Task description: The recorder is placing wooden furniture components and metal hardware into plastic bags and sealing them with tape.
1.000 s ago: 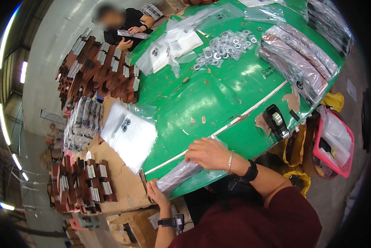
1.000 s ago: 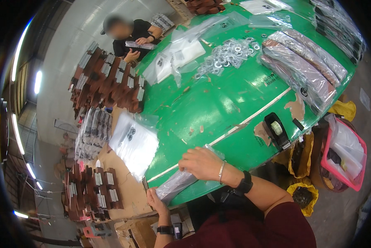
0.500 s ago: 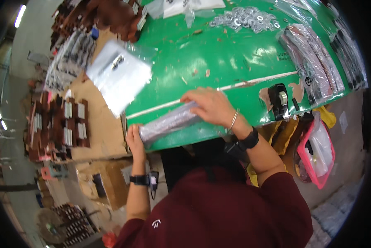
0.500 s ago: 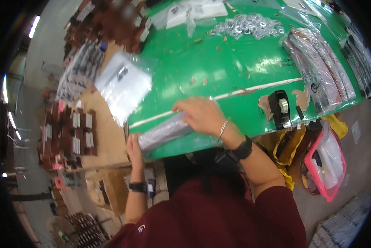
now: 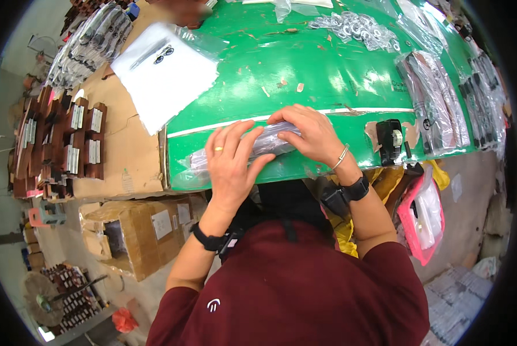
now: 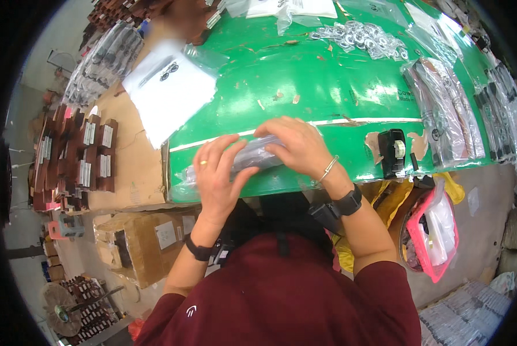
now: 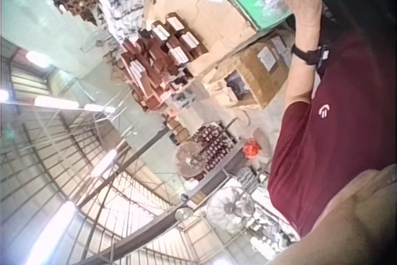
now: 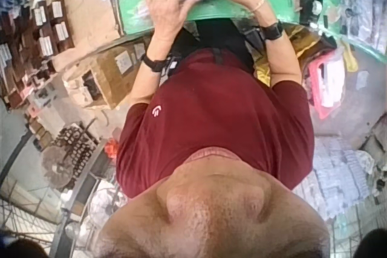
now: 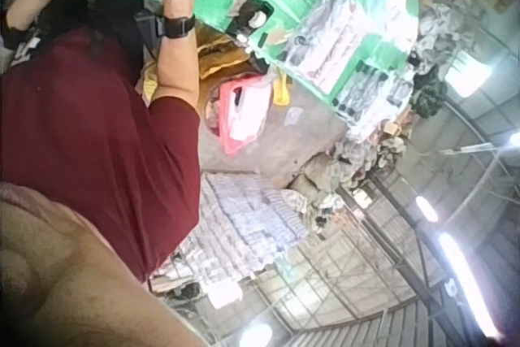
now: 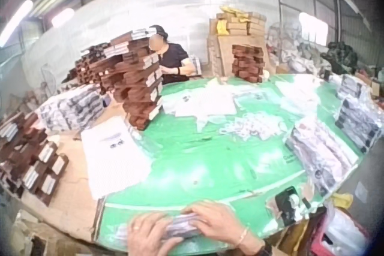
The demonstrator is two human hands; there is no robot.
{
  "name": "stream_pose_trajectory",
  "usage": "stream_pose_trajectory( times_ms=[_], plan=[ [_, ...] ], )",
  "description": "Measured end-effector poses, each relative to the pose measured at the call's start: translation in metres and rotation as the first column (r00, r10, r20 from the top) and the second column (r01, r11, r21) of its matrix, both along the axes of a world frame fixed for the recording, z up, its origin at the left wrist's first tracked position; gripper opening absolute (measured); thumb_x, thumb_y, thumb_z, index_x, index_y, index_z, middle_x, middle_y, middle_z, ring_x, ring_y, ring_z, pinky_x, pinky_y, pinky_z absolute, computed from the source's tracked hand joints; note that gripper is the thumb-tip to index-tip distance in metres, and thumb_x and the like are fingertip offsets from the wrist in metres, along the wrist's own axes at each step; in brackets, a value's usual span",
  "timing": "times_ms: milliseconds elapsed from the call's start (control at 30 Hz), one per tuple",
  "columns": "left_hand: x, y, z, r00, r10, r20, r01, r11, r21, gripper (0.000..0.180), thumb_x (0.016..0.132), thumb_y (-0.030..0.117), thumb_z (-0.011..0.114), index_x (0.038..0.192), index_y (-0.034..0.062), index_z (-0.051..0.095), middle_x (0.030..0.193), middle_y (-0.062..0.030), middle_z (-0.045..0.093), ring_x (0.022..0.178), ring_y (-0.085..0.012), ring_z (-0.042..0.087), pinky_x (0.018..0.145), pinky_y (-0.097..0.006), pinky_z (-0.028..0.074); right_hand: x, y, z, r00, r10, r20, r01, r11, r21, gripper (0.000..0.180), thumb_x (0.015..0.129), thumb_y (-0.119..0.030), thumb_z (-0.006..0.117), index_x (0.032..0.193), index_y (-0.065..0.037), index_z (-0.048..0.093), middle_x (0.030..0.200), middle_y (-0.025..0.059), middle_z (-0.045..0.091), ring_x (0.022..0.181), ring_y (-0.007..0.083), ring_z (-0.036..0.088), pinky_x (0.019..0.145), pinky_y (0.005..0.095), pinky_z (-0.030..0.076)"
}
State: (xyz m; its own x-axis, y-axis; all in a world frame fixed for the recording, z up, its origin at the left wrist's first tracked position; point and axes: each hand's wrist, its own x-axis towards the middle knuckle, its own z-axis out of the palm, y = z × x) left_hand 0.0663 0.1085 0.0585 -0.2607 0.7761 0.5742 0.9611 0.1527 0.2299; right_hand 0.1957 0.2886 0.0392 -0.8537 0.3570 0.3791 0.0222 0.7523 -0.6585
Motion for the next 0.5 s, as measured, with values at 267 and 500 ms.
stream_pose_trajectory(
  times_ms=[267,500],
  plan=[
    [-0.019,0.023,-0.026,0.898,-0.105,0.426,0.108,0.994,0.016,0.028,0.078,0.026,0.083,0.083,0.0095,0.061,0.110,-0.0034,0.066,0.098,-0.0266,0.060,0.083,-0.040,0.042,0.000,0.000,0.005,1.000,0.003,0.025,-0.003,1.000,0.007,0.026,0.084,-0.012,0.072,0.110,-0.014,0.067,0.104,0.0054,0.070,0.099,0.0302,0.065,0.085,0.0425,0.051],
    [-0.017,0.027,-0.028,0.842,-0.118,0.526,0.118,0.992,0.034,0.023,0.084,0.020,0.077,0.080,0.0086,0.058,0.097,-0.0024,0.072,0.087,-0.0254,0.061,0.078,-0.039,0.041,0.007,0.000,0.011,0.999,0.039,0.007,-0.039,0.997,-0.061,0.042,0.080,-0.014,0.078,0.120,-0.015,0.067,0.129,0.0077,0.068,0.121,0.0323,0.061,0.101,0.0433,0.050]
  ],
)
